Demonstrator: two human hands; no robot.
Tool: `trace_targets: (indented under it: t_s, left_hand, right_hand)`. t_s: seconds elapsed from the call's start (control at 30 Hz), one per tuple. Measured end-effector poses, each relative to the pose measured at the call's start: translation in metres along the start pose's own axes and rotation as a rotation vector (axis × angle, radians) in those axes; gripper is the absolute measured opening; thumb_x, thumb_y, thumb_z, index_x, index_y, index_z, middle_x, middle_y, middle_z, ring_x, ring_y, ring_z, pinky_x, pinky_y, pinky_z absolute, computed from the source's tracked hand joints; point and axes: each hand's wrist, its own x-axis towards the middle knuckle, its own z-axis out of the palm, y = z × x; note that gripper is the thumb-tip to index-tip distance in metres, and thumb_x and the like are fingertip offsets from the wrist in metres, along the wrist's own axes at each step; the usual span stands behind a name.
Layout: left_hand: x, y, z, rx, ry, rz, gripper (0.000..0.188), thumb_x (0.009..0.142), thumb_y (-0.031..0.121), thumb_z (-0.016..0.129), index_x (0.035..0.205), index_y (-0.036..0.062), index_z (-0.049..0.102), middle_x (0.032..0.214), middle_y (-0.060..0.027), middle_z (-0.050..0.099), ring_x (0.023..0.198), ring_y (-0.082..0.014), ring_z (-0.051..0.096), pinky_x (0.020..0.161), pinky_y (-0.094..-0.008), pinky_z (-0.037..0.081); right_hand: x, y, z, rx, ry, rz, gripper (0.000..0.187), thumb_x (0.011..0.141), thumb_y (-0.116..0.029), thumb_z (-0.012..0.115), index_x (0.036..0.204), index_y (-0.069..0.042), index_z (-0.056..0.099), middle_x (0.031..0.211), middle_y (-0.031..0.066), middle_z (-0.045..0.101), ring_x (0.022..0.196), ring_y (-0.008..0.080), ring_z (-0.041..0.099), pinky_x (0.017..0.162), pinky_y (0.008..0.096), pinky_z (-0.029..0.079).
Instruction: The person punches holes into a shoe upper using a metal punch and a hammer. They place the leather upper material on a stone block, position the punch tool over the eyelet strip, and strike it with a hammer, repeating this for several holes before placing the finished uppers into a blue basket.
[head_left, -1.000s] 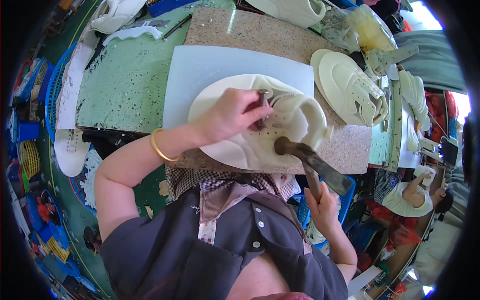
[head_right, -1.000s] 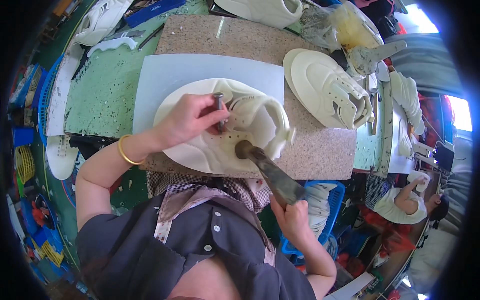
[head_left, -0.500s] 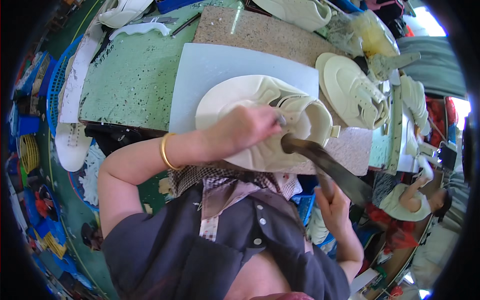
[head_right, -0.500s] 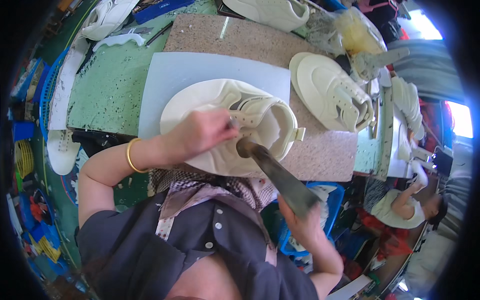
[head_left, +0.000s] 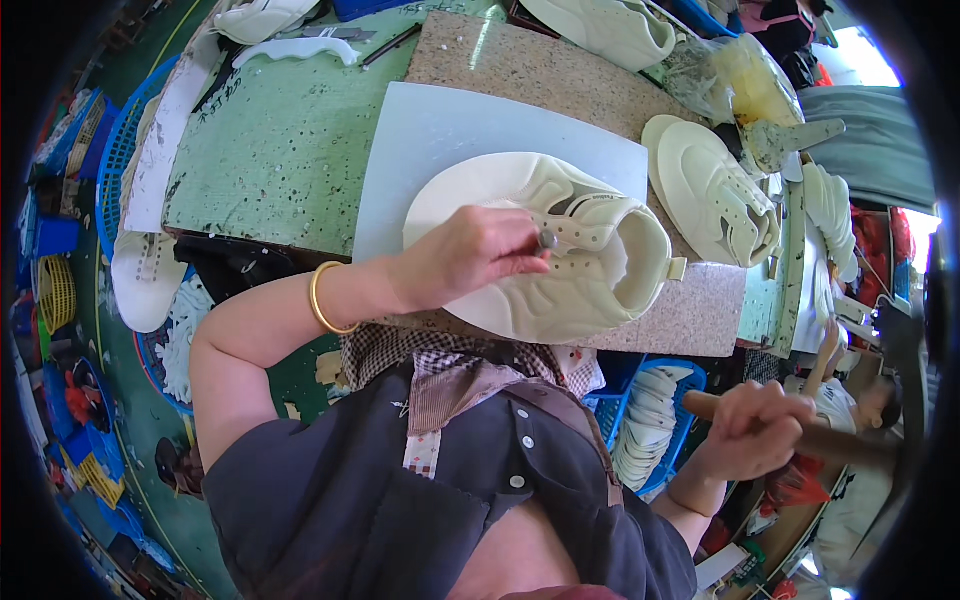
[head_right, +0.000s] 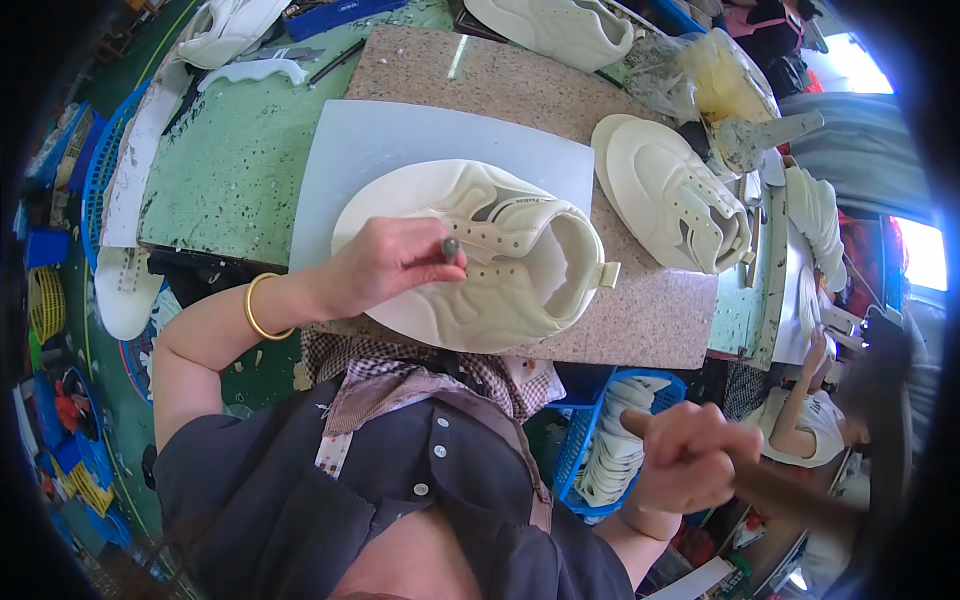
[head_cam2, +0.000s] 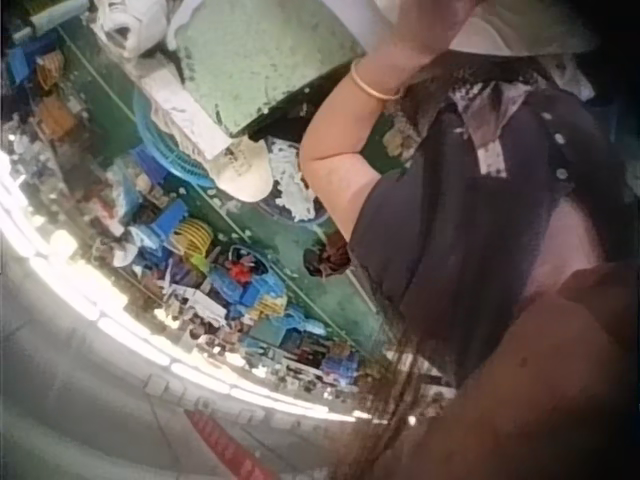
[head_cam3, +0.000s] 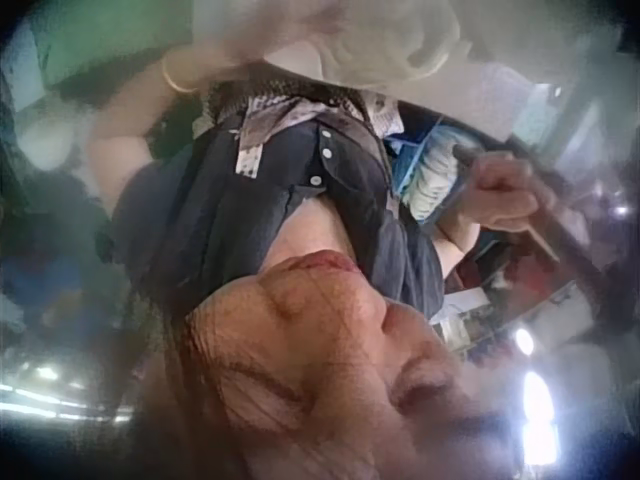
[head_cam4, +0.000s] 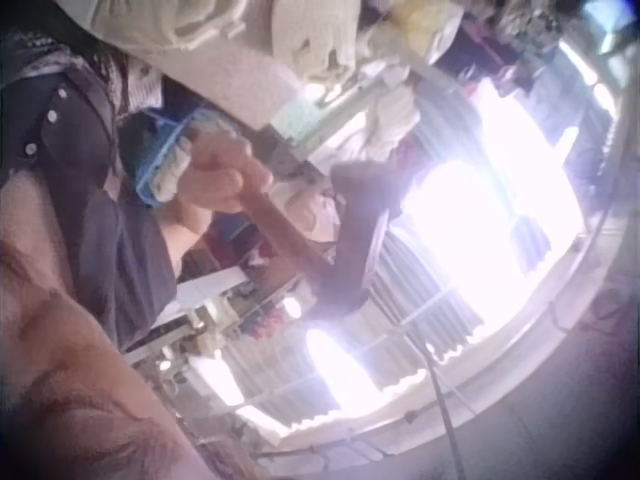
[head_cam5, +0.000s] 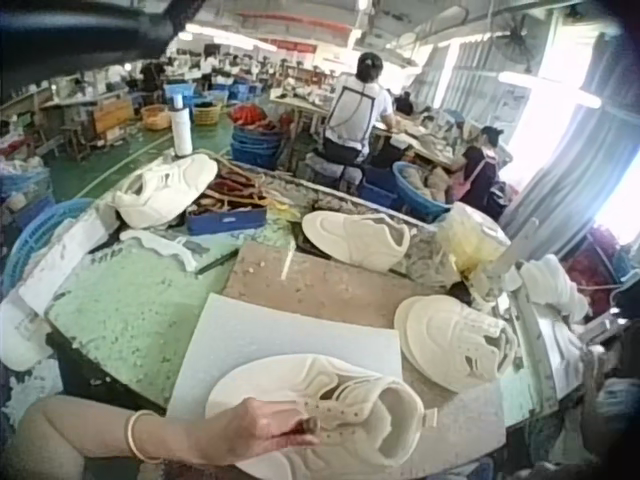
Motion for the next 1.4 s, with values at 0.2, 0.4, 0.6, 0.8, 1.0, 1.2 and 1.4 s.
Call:
trace_targets:
  t_s: [0.2,0.4,0.6,0.8,1.0,1.2,1.4]
  left_hand:
    - [0.005,0.004,0.001,0.299,-0.068,0.212,0.016,0.081,0.011,0.063,0.083,-0.0014,0.053,0.071,-0.0078,0.056,0.058,-0.0195,0.058,0.055,-0.0279,0.046]
    - [0.013,0.001,-0.009,-0.146,-0.067,-0.291,0.011,0.089,0.008,0.053,0.085,-0.0028,0.053,0.079,-0.0072,0.062,0.072,-0.0120,0.062,0.064,-0.0238,0.050]
    - [0.028,0.004,-0.052,-0.461,0.229,-0.336,0.015,0.090,0.014,0.053,0.088,-0.0007,0.053,0.081,-0.0075,0.062,0.075,-0.0153,0.063,0.070,-0.0286,0.053]
    - [0.098,-0.063,-0.172,0.217,0.477,-0.330,0.023,0.087,0.020,0.059,0.099,0.0002,0.061,0.087,-0.0046,0.064,0.077,-0.0096,0.060,0.074,-0.0254,0.047]
    - [0.241,-0.138,-0.147,-0.345,0.220,-0.520,0.029,0.084,0.028,0.062,0.099,0.0021,0.062,0.098,-0.0041,0.062,0.094,-0.0098,0.054,0.080,-0.0272,0.043]
    - [0.302,-0.227,-0.147,-0.120,0.348,-0.711,0.025,0.072,0.024,0.074,0.080,0.0020,0.066,0.078,-0.0077,0.065,0.062,-0.0150,0.059,0.055,-0.0286,0.048]
    - [0.305,-0.184,-0.146,-0.271,0.221,-0.801,0.024,0.077,0.022,0.071,0.087,0.0014,0.064,0.085,-0.0082,0.065,0.069,-0.0133,0.062,0.060,-0.0257,0.051]
  right_hand:
    - [-0.010,0.031,0.012,-0.590,-0.538,0.139,0.012,0.084,-0.008,0.052,0.074,-0.001,0.051,0.052,-0.0002,0.047,0.043,0.0050,0.042,0.039,0.0226,0.032]
    - [0.037,0.045,0.035,-0.578,-0.181,0.145,0.024,0.076,-0.011,0.063,0.095,0.001,0.054,0.058,-0.0002,0.047,0.047,0.0057,0.041,0.043,0.0228,0.034]
    - [0.069,0.071,0.025,-0.187,-0.246,0.362,0.036,0.075,-0.012,0.061,0.108,0.000,0.056,0.066,0.0002,0.053,0.051,0.0069,0.044,0.046,0.0242,0.037]
    - [0.090,0.046,-0.090,-0.155,0.320,0.249,0.030,0.079,-0.008,0.057,0.108,0.002,0.055,0.064,-0.0016,0.053,0.041,0.0011,0.039,0.034,0.0167,0.026]
    - [0.125,0.141,-0.142,-0.330,0.408,0.296,0.030,0.080,-0.010,0.058,0.106,0.001,0.052,0.059,-0.0020,0.047,0.039,0.0029,0.037,0.033,0.0188,0.028]
    - [0.158,0.181,-0.109,-0.132,0.307,0.388,0.027,0.082,-0.015,0.060,0.104,-0.002,0.051,0.053,-0.0058,0.038,0.038,0.0028,0.035,0.032,0.0191,0.027]
    - [0.140,0.158,-0.124,-0.206,0.429,0.358,0.029,0.083,-0.015,0.062,0.106,-0.001,0.052,0.053,-0.0060,0.038,0.037,0.0016,0.033,0.032,0.0182,0.024]
